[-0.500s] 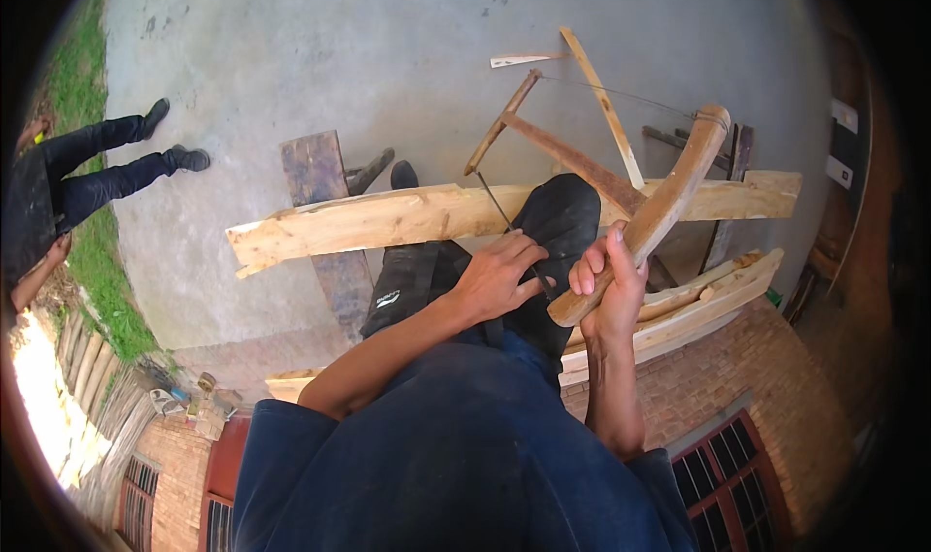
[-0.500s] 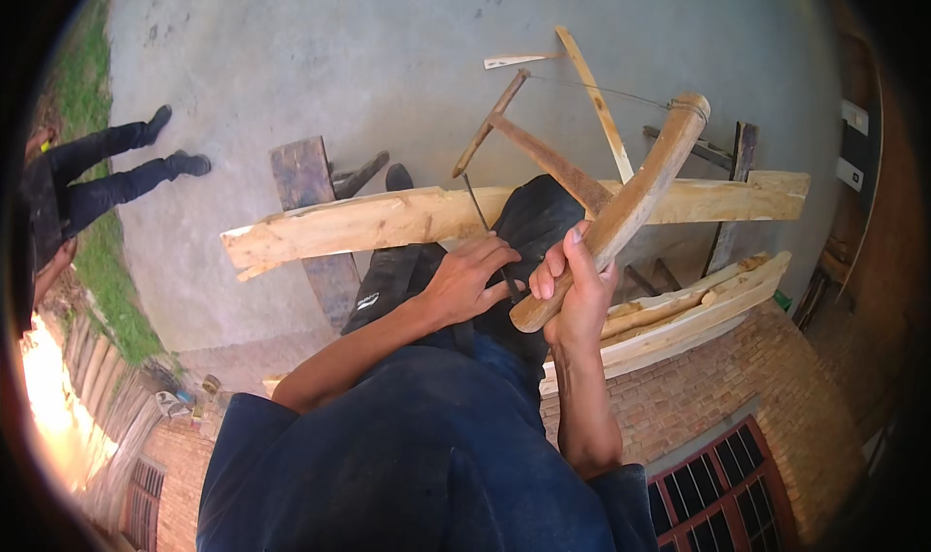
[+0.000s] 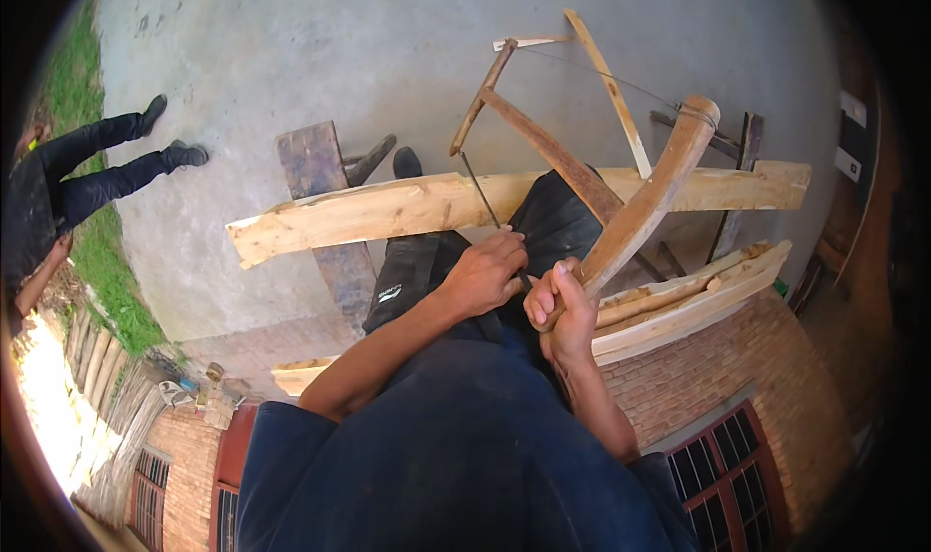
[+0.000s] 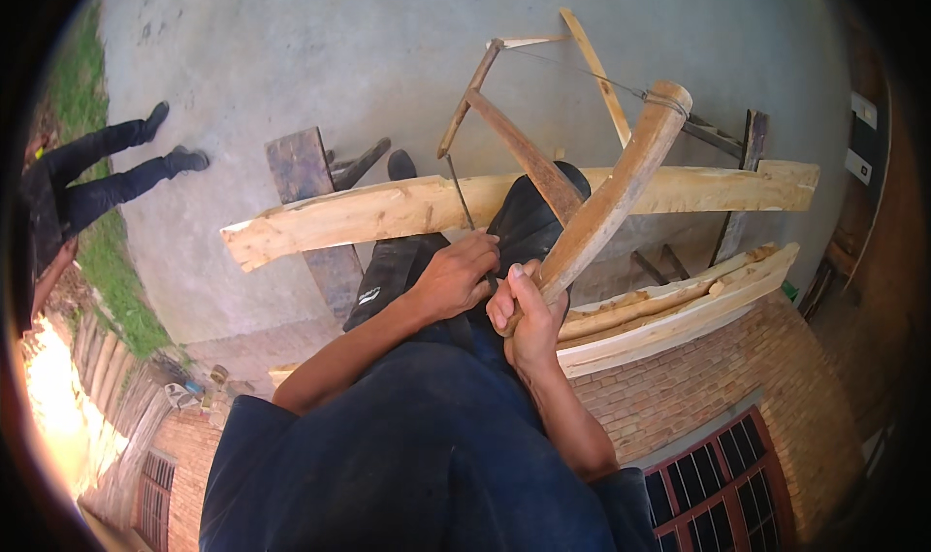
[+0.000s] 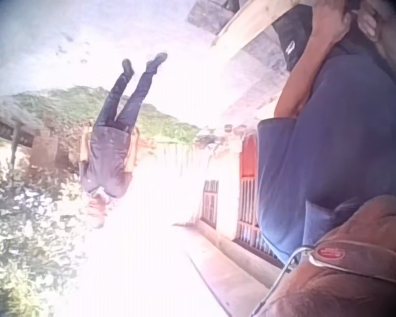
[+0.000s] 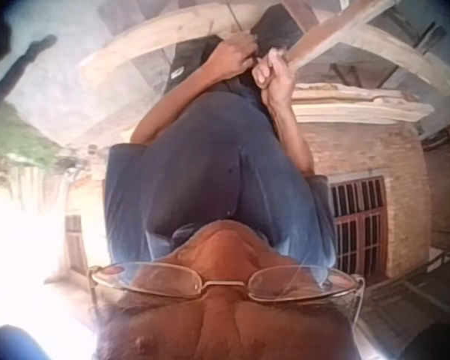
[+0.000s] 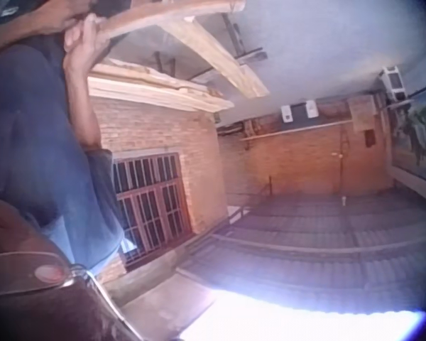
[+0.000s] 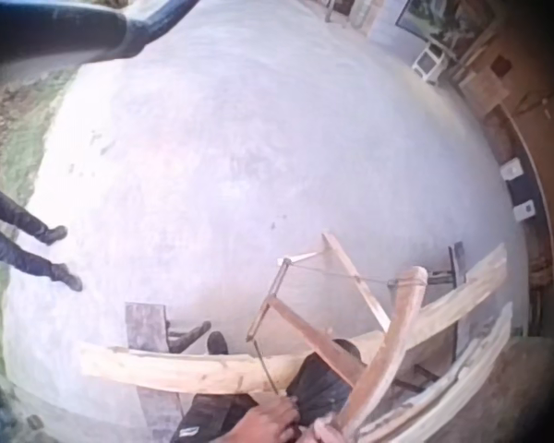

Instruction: The person uses a bow saw to cut a long wooden plank resting on a makeshift sawhorse. They reposition the plank and continue sawing along its length, producing sawdust and a cut-off piece.

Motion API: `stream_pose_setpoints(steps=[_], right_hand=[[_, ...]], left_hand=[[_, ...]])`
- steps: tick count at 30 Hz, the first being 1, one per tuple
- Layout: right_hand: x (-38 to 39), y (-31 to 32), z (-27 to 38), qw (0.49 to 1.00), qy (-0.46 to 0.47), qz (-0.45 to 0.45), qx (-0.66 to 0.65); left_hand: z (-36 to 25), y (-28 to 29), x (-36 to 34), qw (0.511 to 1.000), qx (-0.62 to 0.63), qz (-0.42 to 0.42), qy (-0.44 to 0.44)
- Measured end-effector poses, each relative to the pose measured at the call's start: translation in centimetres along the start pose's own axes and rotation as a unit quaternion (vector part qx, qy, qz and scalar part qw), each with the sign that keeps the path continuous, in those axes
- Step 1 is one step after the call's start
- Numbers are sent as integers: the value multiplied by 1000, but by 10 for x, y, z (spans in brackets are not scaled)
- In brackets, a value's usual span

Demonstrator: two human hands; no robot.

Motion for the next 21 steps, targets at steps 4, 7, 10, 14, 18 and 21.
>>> stream_pose_setpoints(steps=[4, 7, 10, 14, 18, 21], right_hand=[[-2, -6, 1, 1000, -11, -20, 12], [-7, -6, -1, 998, -35, -39, -25], [-18, -1, -5, 997, -52, -45, -30], [-26, -2, -9, 999, -36, -37, -12], [-23, -8, -6, 999, -22, -16, 40], [-30, -8, -9, 999, -19, -9, 48]], left_hand=[[3, 3, 1, 999, 12, -3, 29], [7, 3, 0, 997, 23, 14, 66], [13, -1, 0, 997, 11, -3, 72], [18, -6, 1, 995, 11, 4, 96], [19, -11, 6, 997, -30, -44, 52], [26, -13, 4, 997, -25, -47, 61]])
Point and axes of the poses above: each hand's wrist, its own x-axis away from the middle knuckle, its own y-axis out of the back of the hand, z = x × y, the point moved 4 cm from there along -x, towards the middle knuckle, and after that the axes turned 5 degrees about -y, right-handed, at the moved point
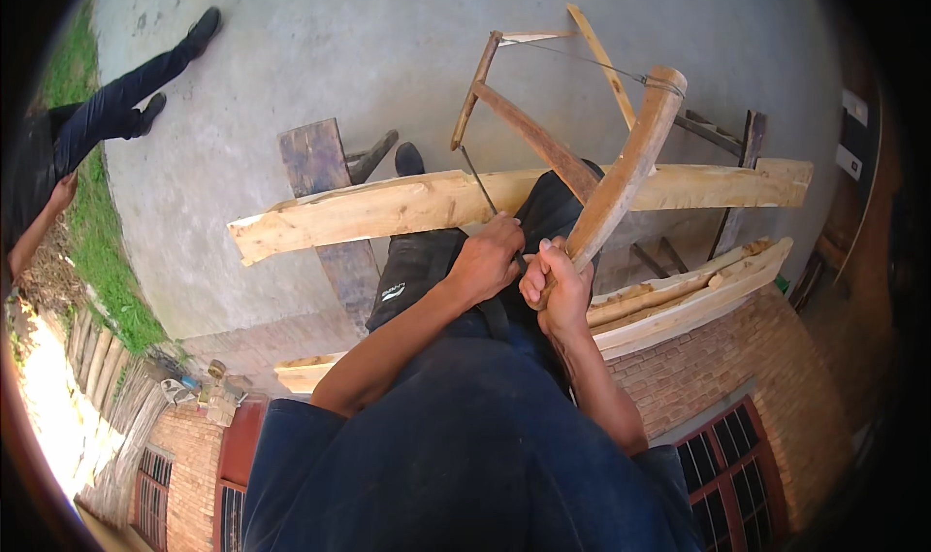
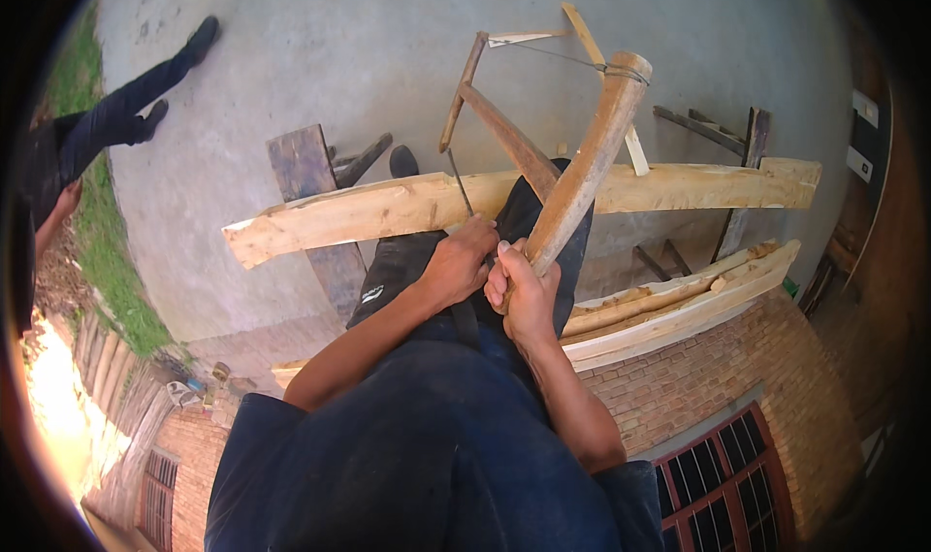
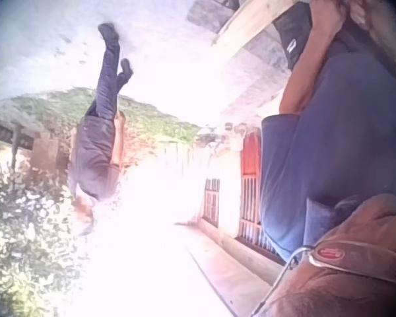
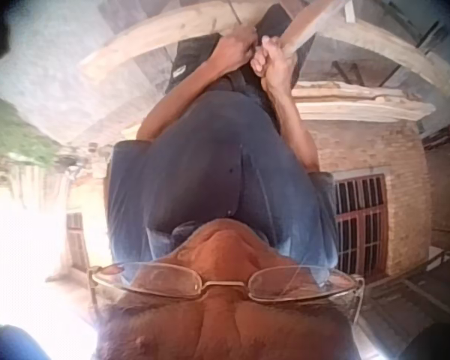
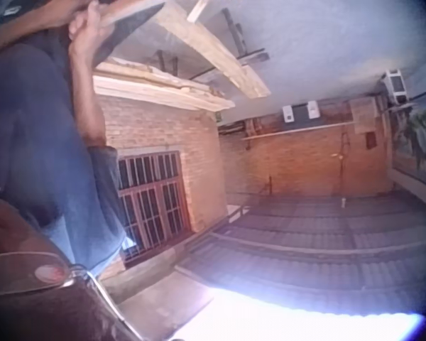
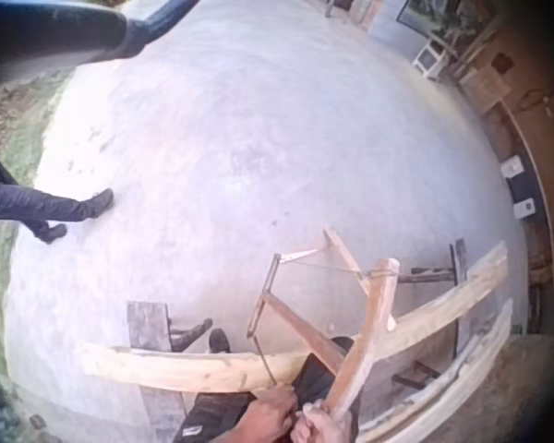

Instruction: The person uses a bow saw to cut a long wooden plank resting on a makeshift sawhorse. They reposition the plank and continue sawing along its length, producing sawdust and a cut-off piece.

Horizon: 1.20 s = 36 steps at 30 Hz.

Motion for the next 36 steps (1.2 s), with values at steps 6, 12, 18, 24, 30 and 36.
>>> stream_pose_setpoints(steps=[6, 12, 18, 24, 30, 36], right_hand=[[-3, -3, 0, 1000, -8, -14, -21], [25, -3, 5, 1000, 1, 0, -6], [-7, -5, -1, 1000, -9, -12, 4], [26, -7, 11, 1000, -15, -14, -7], [-21, -8, -9, 999, -12, -8, 30], [33, -7, 8, 999, -11, -10, 37]], left_hand=[[1, 4, -3, 997, 27, 60, 36], [-23, 13, 2, 1000, 29, 5, 3], [2, 6, -4, 999, 23, 30, 38], [-29, 22, -2, 999, 30, 1, -27], [13, 4, -1, 997, 17, 53, 50], [-31, 22, 4, 999, 23, -5, -37]])
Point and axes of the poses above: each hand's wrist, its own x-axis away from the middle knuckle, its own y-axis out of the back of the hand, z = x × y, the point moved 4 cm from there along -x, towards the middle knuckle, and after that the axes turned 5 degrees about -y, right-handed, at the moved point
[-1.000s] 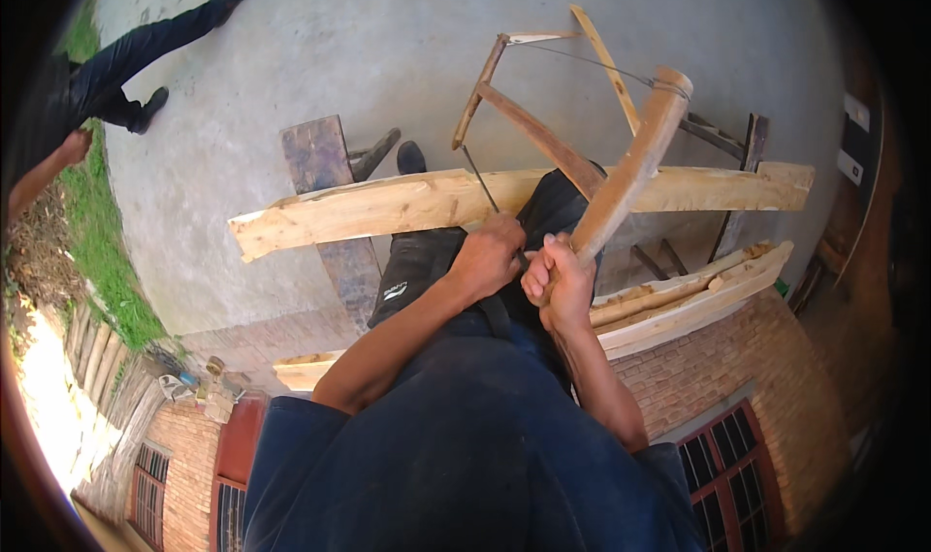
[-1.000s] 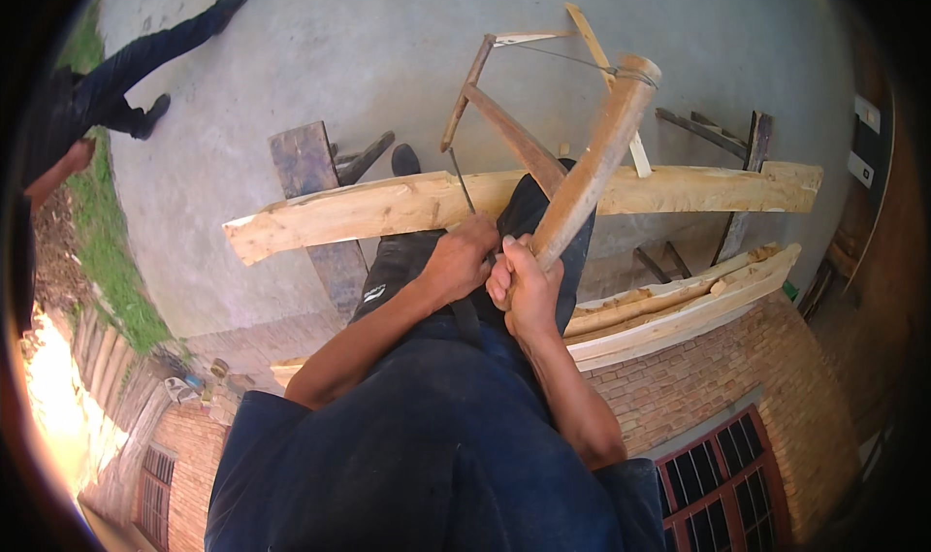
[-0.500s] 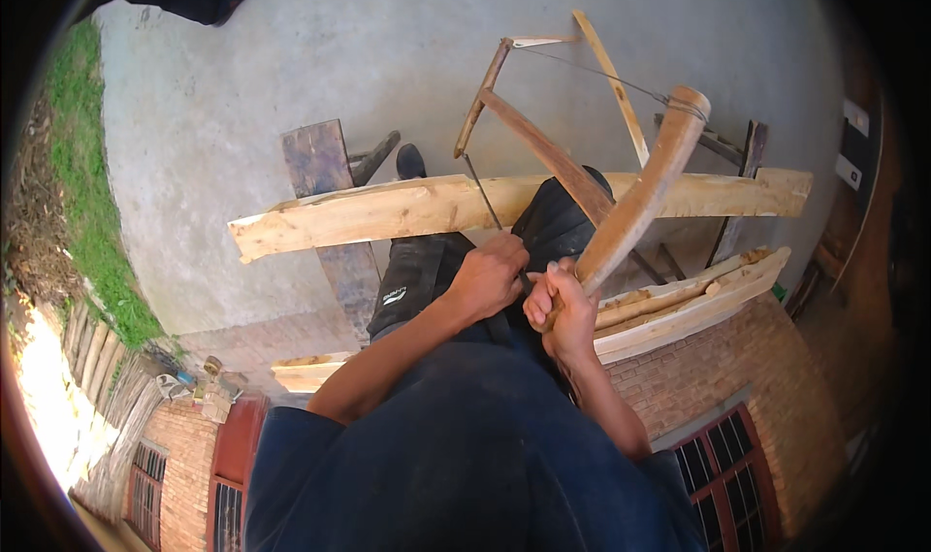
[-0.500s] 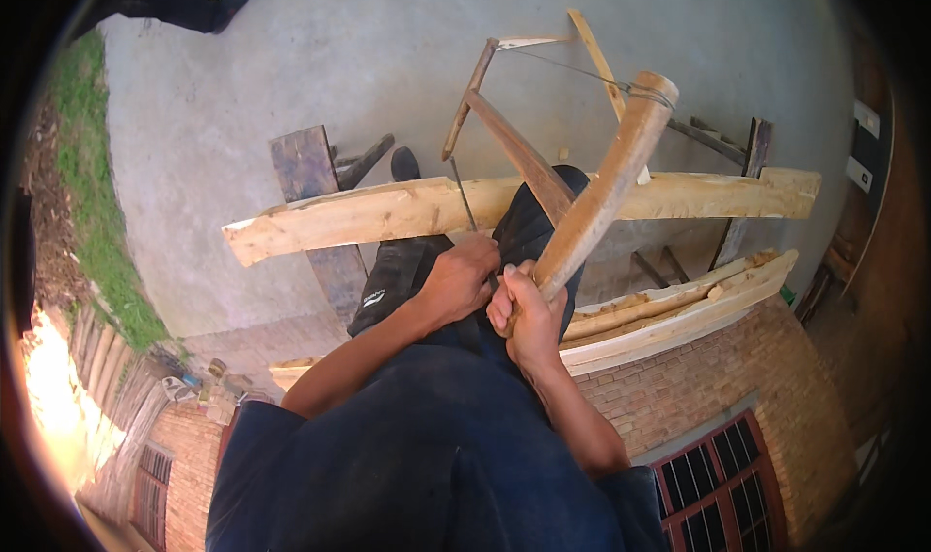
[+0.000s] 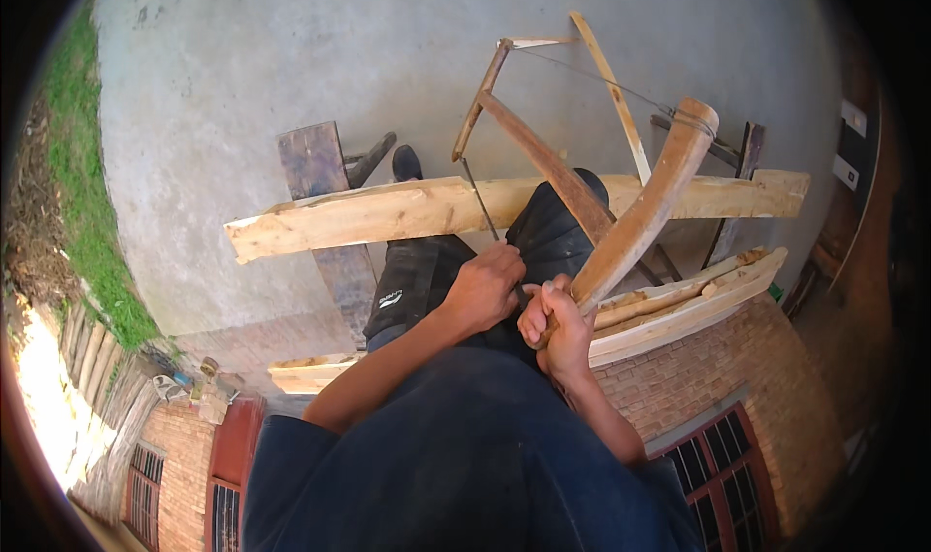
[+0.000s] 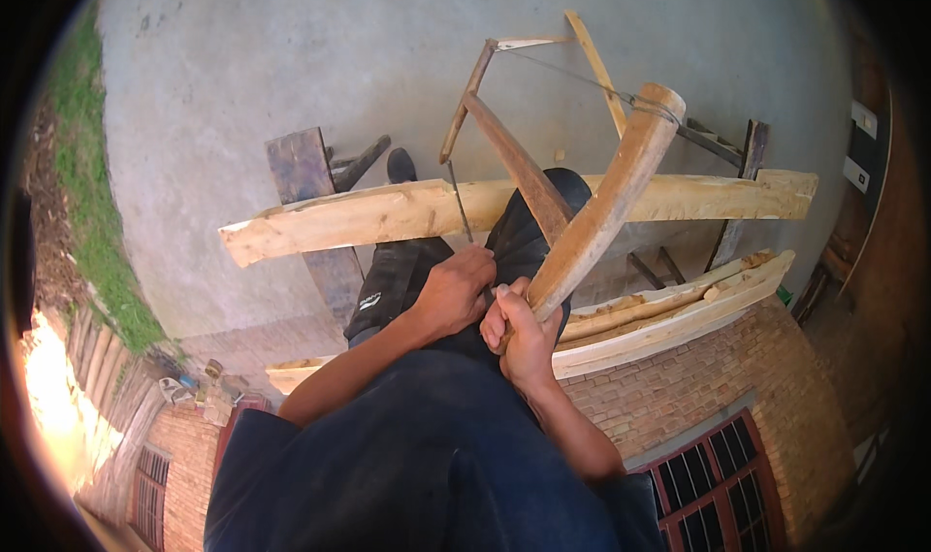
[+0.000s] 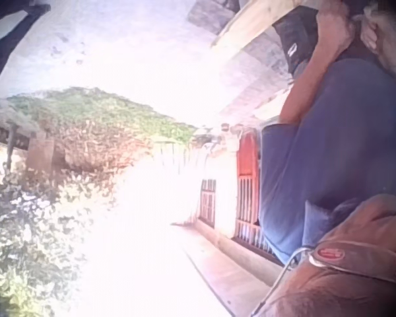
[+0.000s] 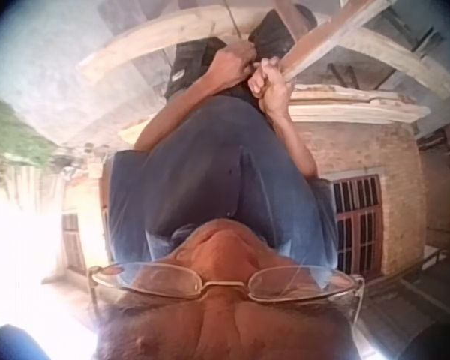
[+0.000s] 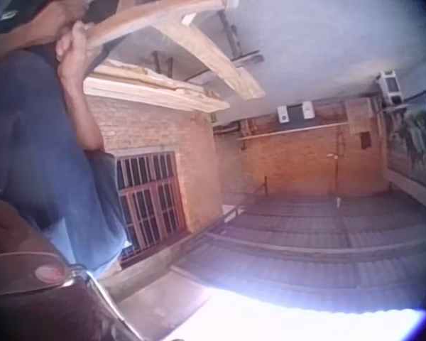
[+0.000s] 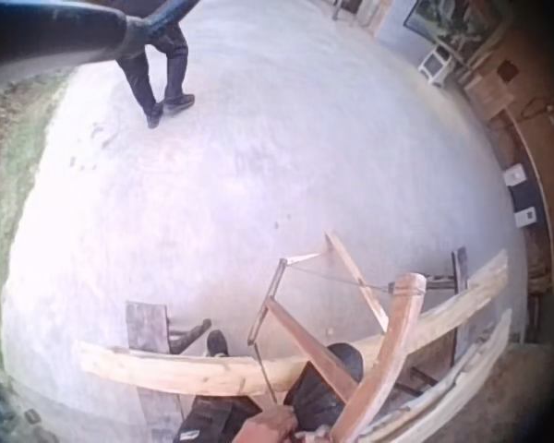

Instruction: The person uses a bow saw to cut a long wooden plank resting on a makeshift sawhorse. They reposition the plank and continue sawing along its length, producing sawdust and a cut-off piece.

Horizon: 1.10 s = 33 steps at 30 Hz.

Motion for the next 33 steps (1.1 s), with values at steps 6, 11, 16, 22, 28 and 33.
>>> stream_pose_setpoints(steps=[6, 11, 16, 22, 28, 33], right_hand=[[-58, -8, -22, 1000, -1, -6, -7], [-4, -13, 0, 1000, -2, -4, 9], [-40, -13, -14, 1000, 4, -11, -14], [-3, -16, -6, 1000, -4, -4, 4], [-43, -24, -20, 1000, 1, -6, -12], [-3, -27, -9, 1000, 8, 2, -10]], left_hand=[[49, -14, 1, 993, -8, 54, 108], [5, 7, -2, 999, -3, 3, 35], [39, -5, -2, 994, -17, 55, 90], [10, 4, 3, 1000, -13, -5, 25], [46, 1, 0, 990, -12, 91, 109], [14, 10, 9, 998, -10, 25, 49]])
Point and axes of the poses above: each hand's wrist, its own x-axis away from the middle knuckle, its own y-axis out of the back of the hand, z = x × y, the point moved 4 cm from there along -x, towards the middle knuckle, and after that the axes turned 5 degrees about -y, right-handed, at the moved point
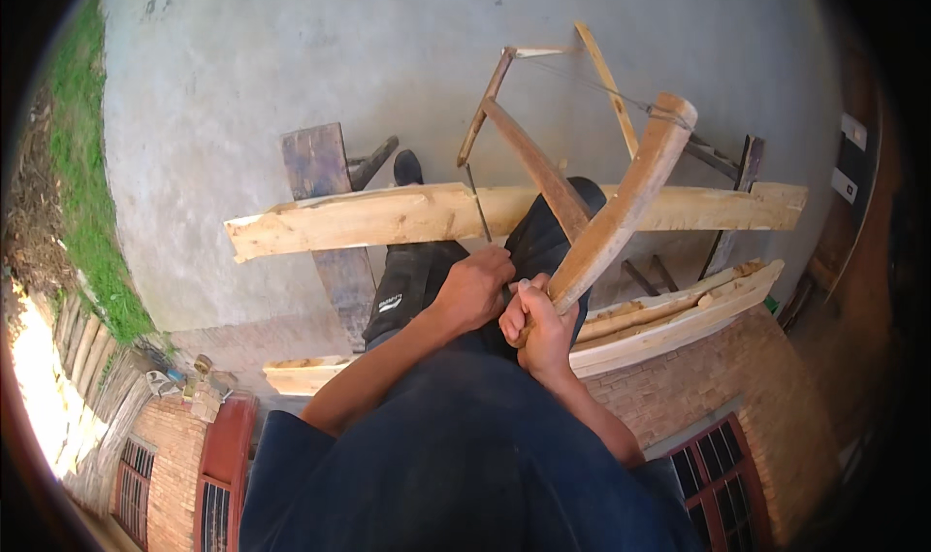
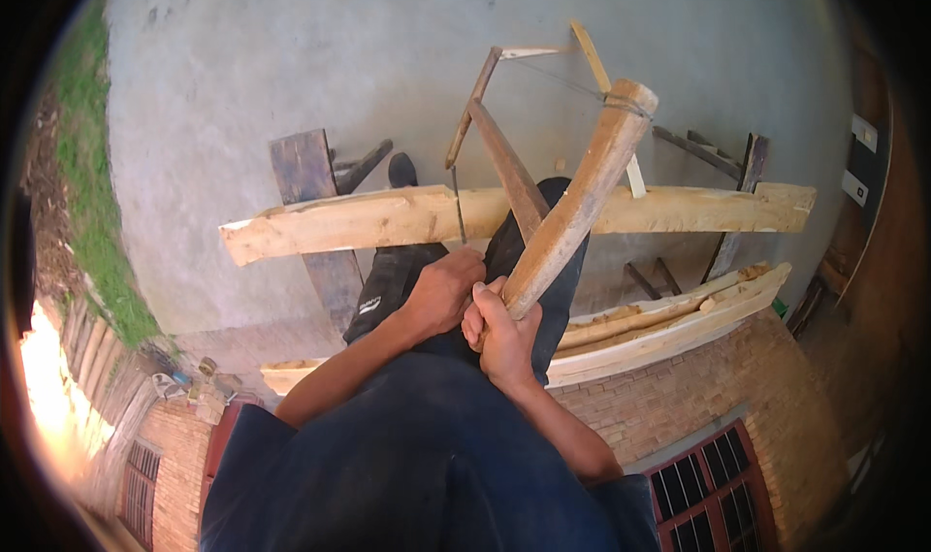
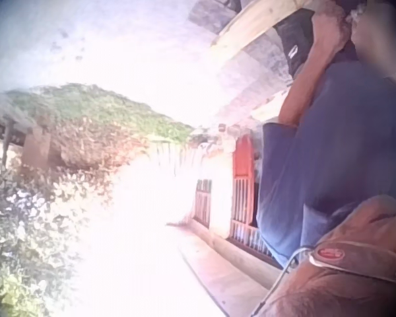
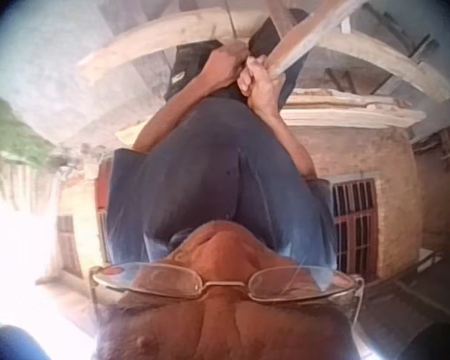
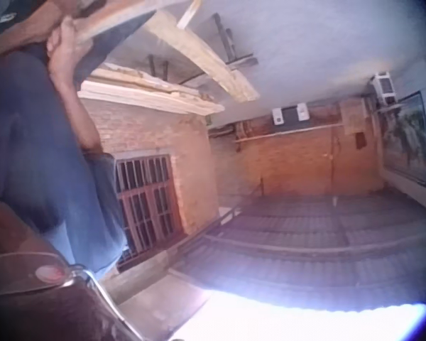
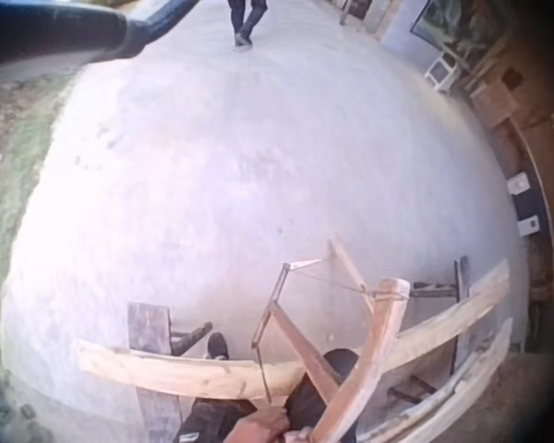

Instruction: The person uses a bow saw to cut a long wooden plank resting on a makeshift sawhorse. They reposition the plank and continue sawing along its length, producing sawdust and a cut-off piece.

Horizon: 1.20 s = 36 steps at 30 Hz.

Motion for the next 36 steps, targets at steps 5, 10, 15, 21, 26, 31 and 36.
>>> stream_pose_setpoints(steps=[5, 10, 15, 21, 26, 31, 36], right_hand=[[-41, 3, -14, 1000, 9, -4, -2], [1, 3, -4, 1000, -1, -5, -19], [-27, 0, -16, 1000, 2, -10, 25], [-6, -5, -6, 1000, 3, 8, 26], [-18, -4, -11, 1000, -13, -19, 14], [-9, -8, -12, 1000, -3, -7, 10], [6, -3, -10, 996, 33, 5, 84]], left_hand=[[33, -11, -10, 996, 4, 47, 76], [3, -4, 1, 1000, 8, 0, -6], [29, -11, -3, 997, 19, 20, 77], [13, 0, -2, 1000, 17, -11, 11], [14, 3, -5, 999, 13, 8, 41], [15, 4, -1, 999, 6, 29, 31], [5, 1, -1, 999, -21, 28, 8]])
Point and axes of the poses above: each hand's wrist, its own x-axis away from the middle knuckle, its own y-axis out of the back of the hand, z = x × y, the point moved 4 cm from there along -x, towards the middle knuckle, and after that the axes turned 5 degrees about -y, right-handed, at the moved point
